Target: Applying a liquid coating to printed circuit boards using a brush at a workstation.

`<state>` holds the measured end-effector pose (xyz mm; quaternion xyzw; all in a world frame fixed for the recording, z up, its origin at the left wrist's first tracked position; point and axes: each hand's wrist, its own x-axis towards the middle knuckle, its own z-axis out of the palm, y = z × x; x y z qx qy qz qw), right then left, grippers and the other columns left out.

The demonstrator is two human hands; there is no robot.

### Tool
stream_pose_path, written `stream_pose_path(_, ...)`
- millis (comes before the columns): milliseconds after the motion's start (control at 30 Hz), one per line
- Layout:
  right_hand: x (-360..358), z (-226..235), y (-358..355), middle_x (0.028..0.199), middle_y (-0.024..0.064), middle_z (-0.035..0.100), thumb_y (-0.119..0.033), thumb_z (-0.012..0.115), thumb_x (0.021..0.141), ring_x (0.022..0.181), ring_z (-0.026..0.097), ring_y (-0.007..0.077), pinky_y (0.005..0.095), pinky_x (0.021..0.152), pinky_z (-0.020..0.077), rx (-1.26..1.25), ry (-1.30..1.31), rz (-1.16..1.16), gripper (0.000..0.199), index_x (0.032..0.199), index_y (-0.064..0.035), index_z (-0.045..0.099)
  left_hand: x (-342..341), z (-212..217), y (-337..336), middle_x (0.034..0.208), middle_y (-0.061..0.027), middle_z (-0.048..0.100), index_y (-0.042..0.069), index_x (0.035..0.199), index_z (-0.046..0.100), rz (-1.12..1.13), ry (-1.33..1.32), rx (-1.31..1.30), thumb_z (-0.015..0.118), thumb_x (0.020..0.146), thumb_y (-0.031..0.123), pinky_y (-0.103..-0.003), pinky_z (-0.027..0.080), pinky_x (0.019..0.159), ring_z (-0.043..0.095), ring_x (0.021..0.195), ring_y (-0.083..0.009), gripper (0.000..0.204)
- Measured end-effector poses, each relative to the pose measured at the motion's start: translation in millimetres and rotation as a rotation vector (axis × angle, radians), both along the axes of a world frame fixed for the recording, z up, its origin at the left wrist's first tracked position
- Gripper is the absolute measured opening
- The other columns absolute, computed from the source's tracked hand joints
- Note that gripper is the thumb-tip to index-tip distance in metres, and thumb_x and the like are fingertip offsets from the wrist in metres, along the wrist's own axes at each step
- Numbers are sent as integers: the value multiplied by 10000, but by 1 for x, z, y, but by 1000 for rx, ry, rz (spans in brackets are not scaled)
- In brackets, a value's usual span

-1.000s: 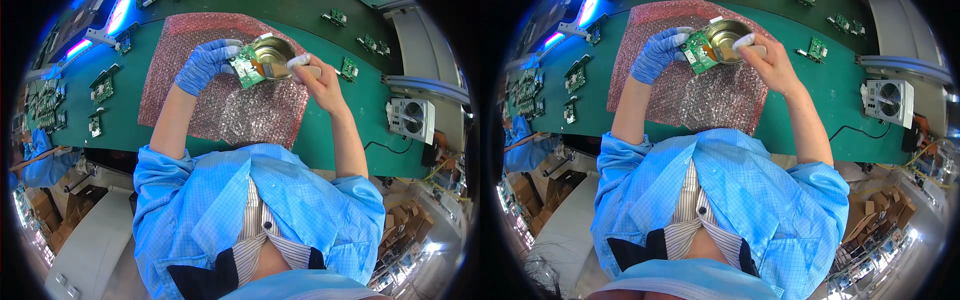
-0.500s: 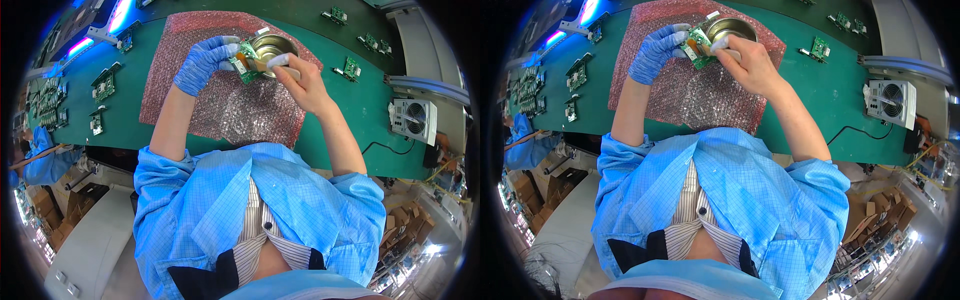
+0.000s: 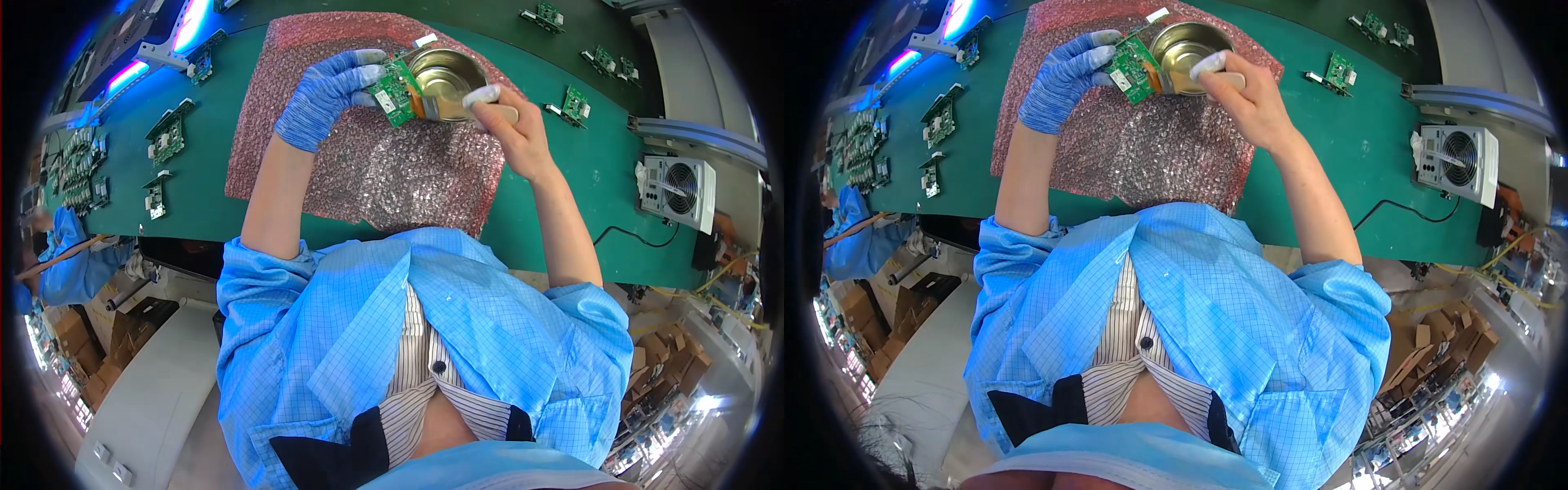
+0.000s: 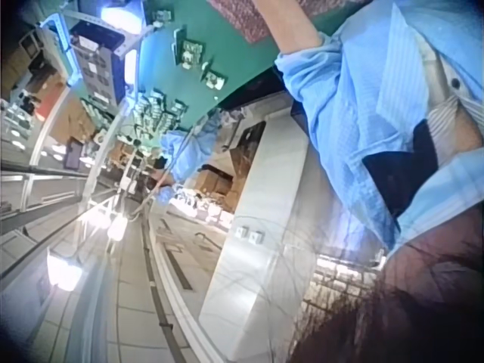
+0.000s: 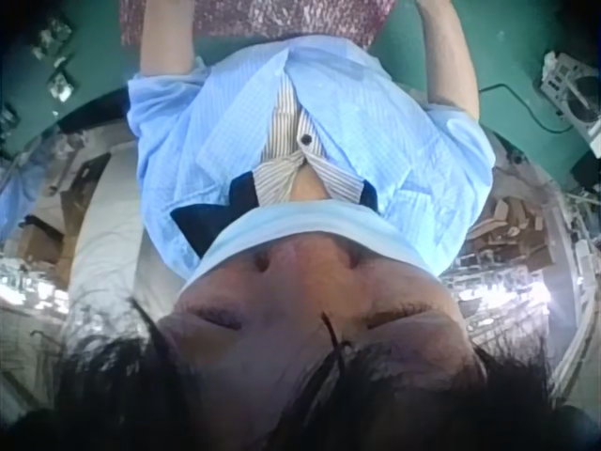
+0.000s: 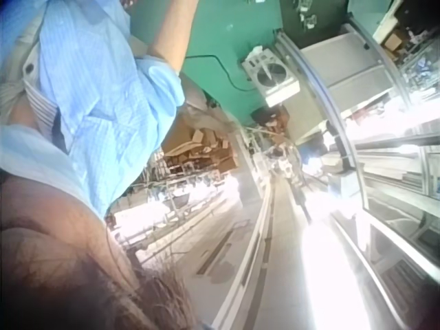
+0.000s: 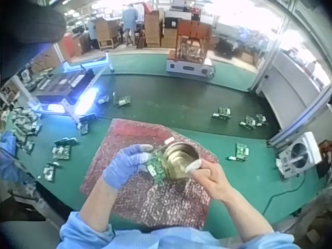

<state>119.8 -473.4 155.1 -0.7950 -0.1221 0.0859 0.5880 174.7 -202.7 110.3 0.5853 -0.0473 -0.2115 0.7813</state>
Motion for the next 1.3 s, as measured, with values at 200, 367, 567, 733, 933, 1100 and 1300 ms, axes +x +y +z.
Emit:
stream_pose_path(200,-9,-8,4,774,19,597,-197,570,889,674,560,70,217,587,449,184,-57,-167,224,986,1,607,-3,-5,1,1060,-93,616,40,1178,545,97,24,-84,653,830,178,-308,558,787,624,962,-191,389)
stream_pose_path(367,-16,-17,27,719,15,617,-175,557,895,621,584,65,213,552,460,80,-107,-327,170,928,-19,615,-5,-6,-6,1035,-89,619,51,1143,546,232,3,-173,637,839,121,-329,566,789,621,969,-207,324)
stream_pose_path(567,-12,-13,37,679,9,591,-166,546,904,578,550,58,193,514,425,222,-139,-420,170,943,-11,604,-4,-7,-8,995,-93,591,34,1110,546,317,17,-172,660,806,67,-298,583,731,627,904,-196,327)
stream_pose_path(733,-9,-17,42,665,2,591,-180,560,899,584,552,54,197,511,428,89,-41,-308,174,933,-16,605,0,-7,-10,978,-87,600,34,1099,549,343,16,-192,657,806,63,-301,583,722,626,898,-185,314)
stream_pose_path(933,11,-20,26,764,31,617,-171,565,898,633,565,66,192,556,437,288,-75,-455,189,964,-1,617,41,-15,0,943,-75,632,51,1044,573,458,54,-189,662,811,103,-314,576,745,639,867,-173,255)
stream_pose_path(1100,58,-33,-12,787,7,616,-135,609,881,686,545,53,190,628,443,196,-194,-543,171,981,3,622,124,-31,18,792,-47,633,62,889,601,657,28,239,728,742,141,-258,531,546,604,675,-116,209)
stream_pose_path(1300,127,-61,-55,796,30,628,-128,655,853,719,567,70,196,650,453,20,-311,-554,164,934,12,631,191,-56,28,805,-55,590,44,980,541,889,141,-125,732,708,95,-273,515,510,566,623,-127,336)
